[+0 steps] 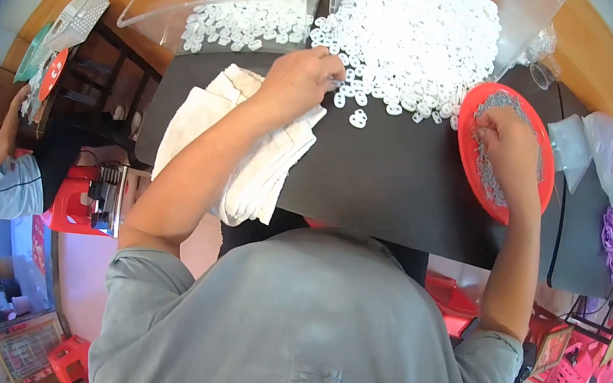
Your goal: The person is manually inserting small metal contacts into white plastic housing units on a workspace table.
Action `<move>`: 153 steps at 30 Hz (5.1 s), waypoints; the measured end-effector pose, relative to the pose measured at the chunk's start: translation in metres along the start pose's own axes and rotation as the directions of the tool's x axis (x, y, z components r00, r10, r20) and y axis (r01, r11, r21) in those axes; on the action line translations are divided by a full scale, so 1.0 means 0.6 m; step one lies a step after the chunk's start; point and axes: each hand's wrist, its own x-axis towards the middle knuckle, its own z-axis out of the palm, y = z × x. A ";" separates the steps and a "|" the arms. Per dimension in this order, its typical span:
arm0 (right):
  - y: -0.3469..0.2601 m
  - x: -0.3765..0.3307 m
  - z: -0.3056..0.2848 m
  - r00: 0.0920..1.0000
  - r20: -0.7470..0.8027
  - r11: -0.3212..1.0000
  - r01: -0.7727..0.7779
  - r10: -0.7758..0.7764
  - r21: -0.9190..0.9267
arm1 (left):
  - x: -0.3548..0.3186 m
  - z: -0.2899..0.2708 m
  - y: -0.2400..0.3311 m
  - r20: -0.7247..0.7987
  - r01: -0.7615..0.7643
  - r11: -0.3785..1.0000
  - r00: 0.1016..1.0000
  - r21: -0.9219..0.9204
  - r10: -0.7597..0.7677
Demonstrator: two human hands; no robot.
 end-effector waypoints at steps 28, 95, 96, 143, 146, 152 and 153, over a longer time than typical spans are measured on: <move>-0.070 0.111 -0.013 0.961 -0.070 0.962 0.270 -0.267 0.034 | -0.001 0.016 0.019 -0.177 -0.004 0.903 0.981 -0.429 -0.080; -0.145 0.251 0.110 0.780 -0.063 0.771 0.598 -0.622 -0.218 | -0.013 -0.007 0.022 -0.065 -0.009 0.995 0.998 -0.095 0.003; -0.148 0.250 0.111 0.770 -0.064 0.764 0.613 -0.635 -0.203 | -0.014 -0.006 0.022 -0.059 -0.008 0.996 0.998 -0.093 0.002; -0.145 0.292 0.130 0.711 -0.071 0.706 0.674 -0.700 -0.217 | -0.016 -0.018 0.026 0.071 0.085 0.991 0.994 -0.103 -0.078; -0.145 0.283 0.119 0.719 -0.087 0.717 0.661 -0.690 -0.222 | -0.015 -0.021 0.025 0.091 0.081 0.994 0.993 -0.077 -0.074; -0.138 0.253 0.102 0.741 -0.037 0.715 0.632 -0.671 -0.298 | -0.018 -0.020 0.022 0.104 0.059 0.994 0.993 -0.088 -0.050; -0.138 0.250 0.100 0.748 -0.052 0.721 0.616 -0.662 -0.317 | -0.020 -0.018 0.021 0.074 0.063 0.993 0.996 -0.096 -0.056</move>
